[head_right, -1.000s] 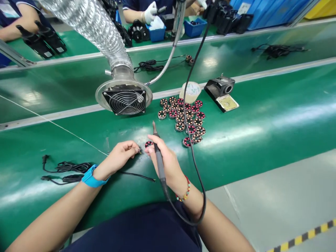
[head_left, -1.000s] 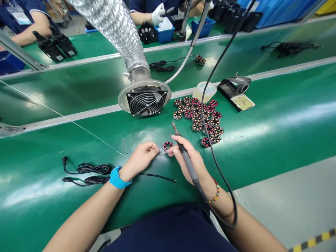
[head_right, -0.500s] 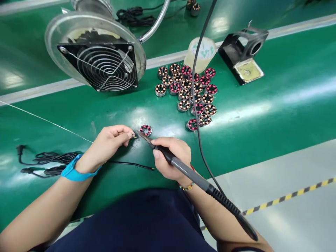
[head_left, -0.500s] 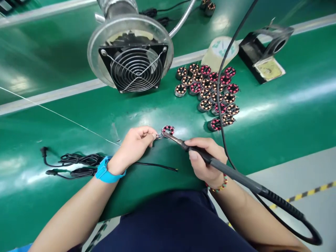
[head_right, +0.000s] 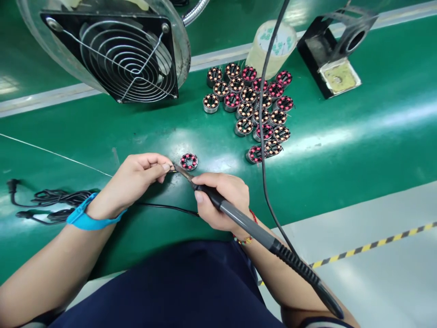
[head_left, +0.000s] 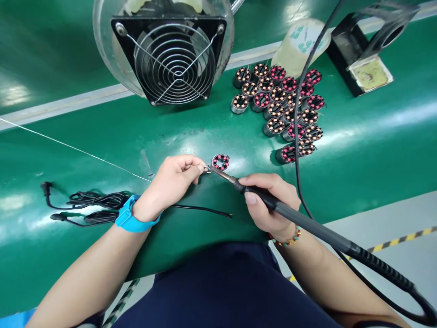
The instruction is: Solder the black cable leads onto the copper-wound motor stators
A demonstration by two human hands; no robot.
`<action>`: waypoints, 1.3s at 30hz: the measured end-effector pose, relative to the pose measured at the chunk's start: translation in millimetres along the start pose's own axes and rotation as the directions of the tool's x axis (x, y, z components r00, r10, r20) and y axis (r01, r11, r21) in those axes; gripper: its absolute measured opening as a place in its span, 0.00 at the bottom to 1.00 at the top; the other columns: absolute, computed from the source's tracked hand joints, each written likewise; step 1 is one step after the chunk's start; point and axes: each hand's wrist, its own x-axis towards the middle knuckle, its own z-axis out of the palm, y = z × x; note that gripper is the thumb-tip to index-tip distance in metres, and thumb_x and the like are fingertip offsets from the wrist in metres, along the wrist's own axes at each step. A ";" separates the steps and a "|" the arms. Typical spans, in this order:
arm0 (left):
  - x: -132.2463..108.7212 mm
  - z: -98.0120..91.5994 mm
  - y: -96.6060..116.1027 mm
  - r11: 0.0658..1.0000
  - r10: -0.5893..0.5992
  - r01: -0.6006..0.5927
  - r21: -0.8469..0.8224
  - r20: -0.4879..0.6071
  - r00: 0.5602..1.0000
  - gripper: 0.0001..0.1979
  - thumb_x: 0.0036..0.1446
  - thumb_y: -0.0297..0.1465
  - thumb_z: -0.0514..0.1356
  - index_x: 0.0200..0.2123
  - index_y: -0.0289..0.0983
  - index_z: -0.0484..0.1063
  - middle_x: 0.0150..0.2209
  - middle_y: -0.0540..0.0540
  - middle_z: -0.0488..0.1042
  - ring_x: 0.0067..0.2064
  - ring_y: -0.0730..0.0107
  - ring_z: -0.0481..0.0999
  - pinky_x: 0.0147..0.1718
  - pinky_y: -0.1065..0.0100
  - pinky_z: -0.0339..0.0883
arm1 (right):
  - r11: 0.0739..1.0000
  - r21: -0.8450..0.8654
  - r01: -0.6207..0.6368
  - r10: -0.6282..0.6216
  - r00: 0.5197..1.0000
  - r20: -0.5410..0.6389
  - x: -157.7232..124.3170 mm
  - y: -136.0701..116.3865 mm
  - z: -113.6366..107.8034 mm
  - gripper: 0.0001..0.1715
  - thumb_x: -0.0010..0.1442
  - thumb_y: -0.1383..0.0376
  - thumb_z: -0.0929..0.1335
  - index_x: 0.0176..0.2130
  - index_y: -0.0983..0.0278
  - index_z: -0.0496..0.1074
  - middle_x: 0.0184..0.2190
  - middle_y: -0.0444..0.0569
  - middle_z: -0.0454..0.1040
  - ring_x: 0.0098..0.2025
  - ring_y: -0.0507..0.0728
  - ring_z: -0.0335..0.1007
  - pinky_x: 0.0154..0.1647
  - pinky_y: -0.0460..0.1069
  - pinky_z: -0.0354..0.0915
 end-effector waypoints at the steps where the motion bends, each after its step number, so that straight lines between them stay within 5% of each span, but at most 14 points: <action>1: 0.0 -0.3 -0.5 1.000 0.000 0.000 0.001 0.001 1.000 0.09 0.48 0.32 0.57 0.26 0.34 0.74 0.18 0.53 0.66 0.19 0.79 0.56 0.19 0.74 0.48 | 1.000 -0.004 0.002 -0.002 1.000 -0.015 -0.3 0.3 0.4 0.08 0.62 0.64 0.63 0.39 0.59 0.72 0.28 0.44 0.78 0.25 0.53 0.74 0.27 0.48 0.72; 18: -0.1 -0.5 -4.5 1.000 0.024 -0.024 0.013 -0.007 1.000 0.09 0.49 0.33 0.57 0.27 0.34 0.74 0.19 0.52 0.67 0.20 0.78 0.58 0.20 0.74 0.50 | 1.000 0.007 0.006 -0.005 0.997 -0.073 -0.9 2.9 4.8 0.09 0.63 0.64 0.65 0.44 0.58 0.71 0.33 0.47 0.78 0.31 0.55 0.76 0.32 0.51 0.73; 27: 1.4 0.8 -4.0 0.999 0.039 -0.039 -0.019 -0.011 0.999 0.09 0.49 0.33 0.57 0.25 0.34 0.73 0.19 0.52 0.67 0.21 0.77 0.59 0.21 0.74 0.51 | 0.988 0.028 -0.154 0.147 0.975 0.166 11.1 -4.7 9.8 0.20 0.67 0.66 0.62 0.57 0.57 0.63 0.41 0.45 0.79 0.38 0.54 0.77 0.44 0.52 0.72; 33: 1.1 1.1 -4.0 0.993 0.078 -0.078 -0.084 -0.006 0.997 0.07 0.48 0.32 0.56 0.25 0.34 0.72 0.19 0.53 0.67 0.23 0.76 0.61 0.24 0.73 0.54 | 0.986 -0.157 -0.053 0.106 0.930 0.352 39.7 0.5 20.0 0.22 0.60 0.72 0.63 0.53 0.60 0.64 0.44 0.48 0.77 0.49 0.60 0.70 0.50 0.58 0.64; 39: -1.7 0.3 -4.7 0.990 0.110 -0.110 -0.091 0.002 0.994 0.06 0.48 0.32 0.57 0.25 0.35 0.70 0.19 0.53 0.66 0.22 0.76 0.61 0.24 0.72 0.54 | 0.996 -0.087 -0.036 0.060 0.952 0.300 38.5 15.0 35.8 0.24 0.58 0.74 0.61 0.53 0.60 0.62 0.38 0.45 0.78 0.45 0.58 0.71 0.51 0.57 0.61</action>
